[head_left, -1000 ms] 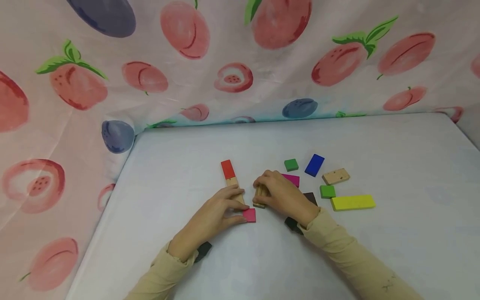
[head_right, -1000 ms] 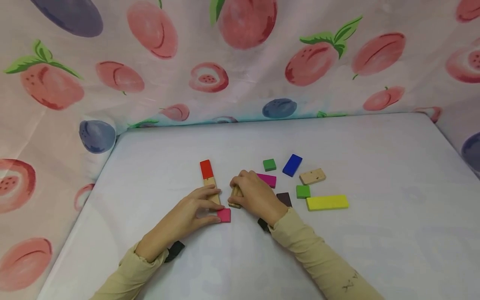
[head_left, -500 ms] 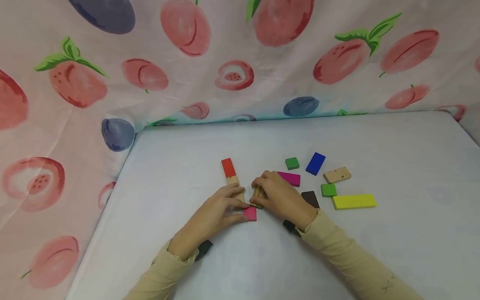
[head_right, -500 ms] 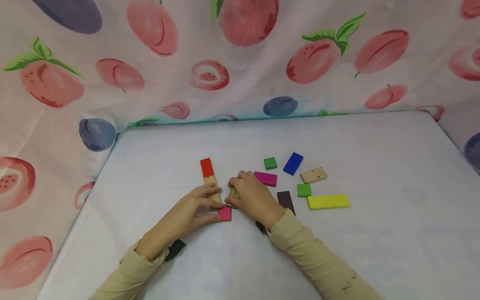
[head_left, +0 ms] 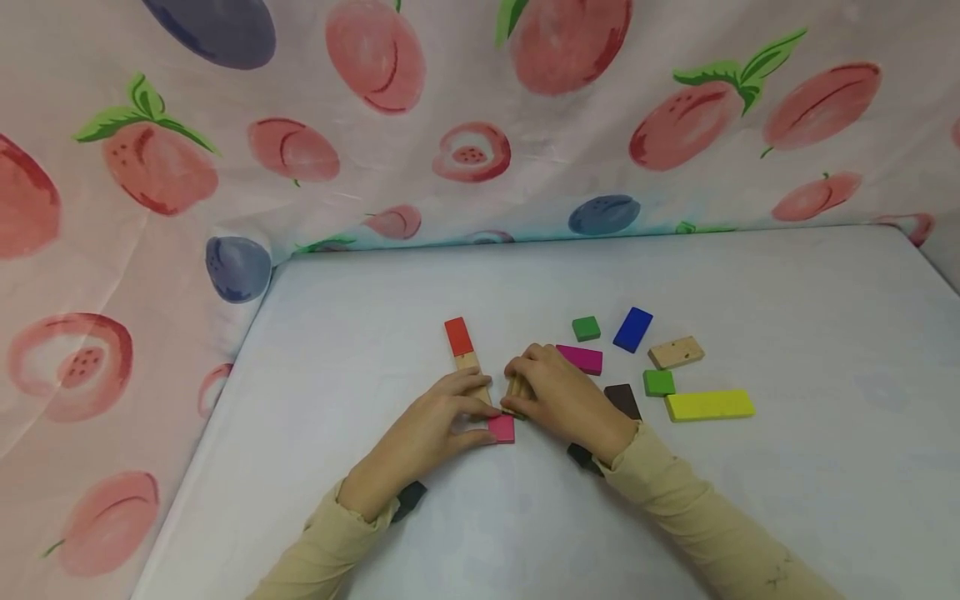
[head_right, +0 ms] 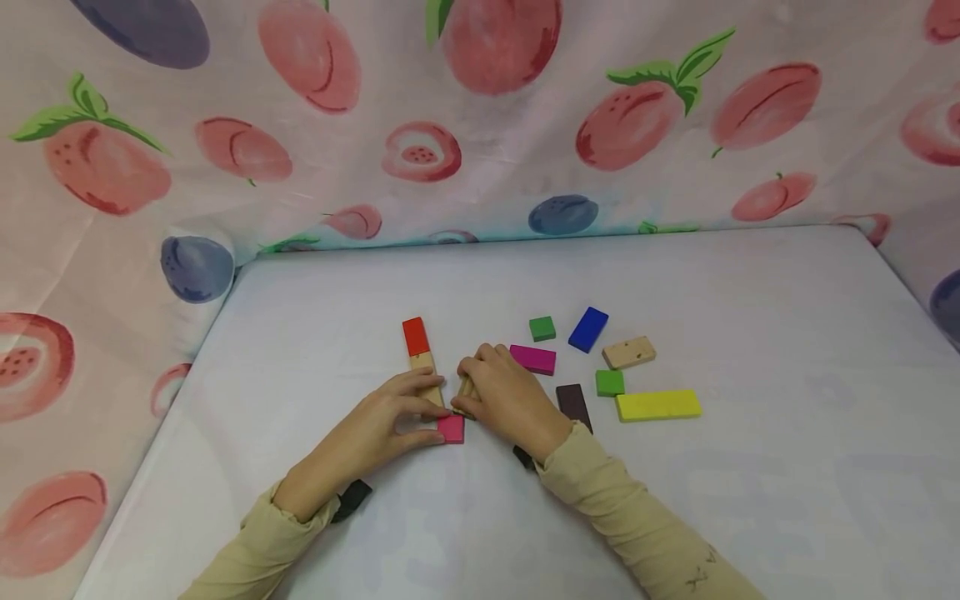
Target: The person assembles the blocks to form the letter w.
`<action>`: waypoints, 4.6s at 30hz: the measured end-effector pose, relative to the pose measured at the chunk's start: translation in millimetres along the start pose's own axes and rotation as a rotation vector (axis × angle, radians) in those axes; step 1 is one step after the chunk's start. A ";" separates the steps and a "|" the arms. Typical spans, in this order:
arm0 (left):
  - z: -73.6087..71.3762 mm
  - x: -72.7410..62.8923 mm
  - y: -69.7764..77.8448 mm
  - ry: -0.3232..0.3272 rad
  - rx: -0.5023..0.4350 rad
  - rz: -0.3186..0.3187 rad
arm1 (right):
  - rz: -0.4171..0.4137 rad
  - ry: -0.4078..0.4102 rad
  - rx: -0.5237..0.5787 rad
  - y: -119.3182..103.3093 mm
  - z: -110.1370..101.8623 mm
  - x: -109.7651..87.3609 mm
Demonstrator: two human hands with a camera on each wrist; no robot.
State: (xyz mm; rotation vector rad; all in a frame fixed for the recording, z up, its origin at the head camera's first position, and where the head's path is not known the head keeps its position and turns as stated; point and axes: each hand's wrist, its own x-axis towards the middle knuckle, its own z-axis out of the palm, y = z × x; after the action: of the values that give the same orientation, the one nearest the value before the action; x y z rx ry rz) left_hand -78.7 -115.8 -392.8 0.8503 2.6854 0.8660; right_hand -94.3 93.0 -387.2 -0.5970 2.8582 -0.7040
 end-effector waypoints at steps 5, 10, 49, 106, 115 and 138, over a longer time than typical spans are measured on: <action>-0.4 0.0 0.1 0.002 0.004 0.008 | -0.009 0.009 -0.025 -0.1 1.0 -0.6; -0.4 -0.1 -0.2 0.002 0.019 0.018 | -0.018 0.020 -0.022 0.2 1.3 -1.0; -1.3 14.7 19.4 0.048 0.123 0.102 | -0.053 0.088 0.034 42.1 -51.9 0.1; 10.5 15.8 14.3 -0.029 0.112 0.119 | 0.125 -0.075 0.025 51.2 -42.6 19.1; 11.5 16.0 12.7 -0.033 0.117 0.108 | 0.128 -0.112 0.100 55.0 -44.9 19.6; 10.6 16.6 12.3 -0.038 0.105 0.105 | 0.164 -0.064 0.120 47.6 -40.9 28.2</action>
State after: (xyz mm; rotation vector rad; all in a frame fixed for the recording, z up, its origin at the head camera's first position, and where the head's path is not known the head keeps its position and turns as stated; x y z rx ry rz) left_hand -82.9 -93.1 -394.3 1.0290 2.6942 0.7269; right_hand -145.5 137.2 -374.7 -0.3575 2.7428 -0.8063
